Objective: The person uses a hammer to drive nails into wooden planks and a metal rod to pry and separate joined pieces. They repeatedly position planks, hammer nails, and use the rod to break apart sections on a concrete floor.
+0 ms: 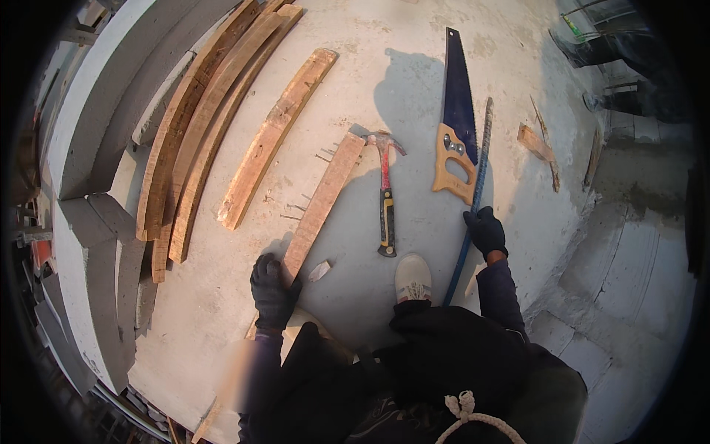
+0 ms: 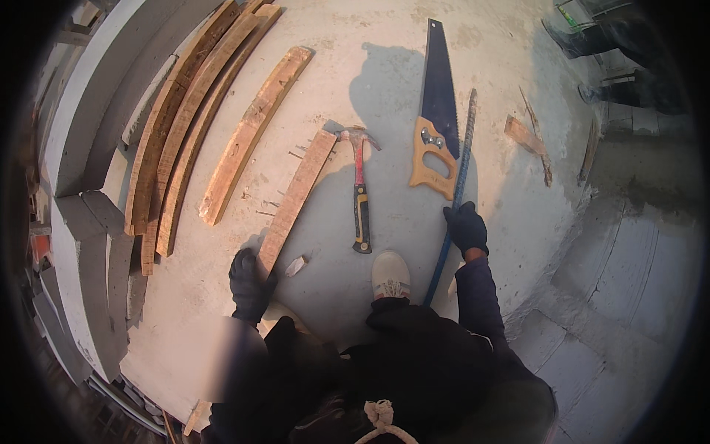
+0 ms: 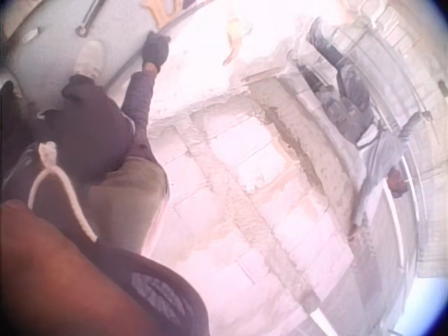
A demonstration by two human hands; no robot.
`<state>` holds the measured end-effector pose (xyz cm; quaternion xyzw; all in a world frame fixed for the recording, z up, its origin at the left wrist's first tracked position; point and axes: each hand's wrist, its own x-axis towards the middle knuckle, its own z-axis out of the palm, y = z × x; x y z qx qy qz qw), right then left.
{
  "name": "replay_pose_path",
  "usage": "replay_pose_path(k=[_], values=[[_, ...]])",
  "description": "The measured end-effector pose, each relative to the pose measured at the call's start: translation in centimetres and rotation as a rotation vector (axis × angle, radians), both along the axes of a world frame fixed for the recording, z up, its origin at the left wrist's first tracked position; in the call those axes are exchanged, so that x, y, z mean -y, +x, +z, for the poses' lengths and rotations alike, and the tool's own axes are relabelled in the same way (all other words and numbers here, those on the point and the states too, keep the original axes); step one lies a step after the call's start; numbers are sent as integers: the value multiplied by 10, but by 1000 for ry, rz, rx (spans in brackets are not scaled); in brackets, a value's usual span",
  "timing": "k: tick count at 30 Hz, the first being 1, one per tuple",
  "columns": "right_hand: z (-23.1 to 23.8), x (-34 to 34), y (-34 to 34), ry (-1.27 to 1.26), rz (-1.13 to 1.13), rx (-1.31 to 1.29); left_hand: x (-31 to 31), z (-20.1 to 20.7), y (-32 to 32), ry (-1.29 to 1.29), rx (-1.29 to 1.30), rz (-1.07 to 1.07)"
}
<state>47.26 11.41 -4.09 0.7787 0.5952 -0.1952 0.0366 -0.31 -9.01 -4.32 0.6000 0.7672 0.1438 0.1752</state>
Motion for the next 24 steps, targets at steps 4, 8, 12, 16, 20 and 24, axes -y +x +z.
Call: replay_pose_path(k=[4,8,12,16,20,24], values=[[-19,26,-1,82,8,-13,15,0,7,75,-24,52],[-27,29,-14,181,-8,81,24,11,10,59,-31,177],[-44,62,14,190,-169,-249,31,5,-9,148,-171,244],[-12,80,13,21,-708,-1228,38,23,-3,227,-83,273],[29,73,19,-127,-605,-1833,51,28,14,114,-155,255],[102,38,-1,23,-367,-1851,61,36,17,20,-147,230]])
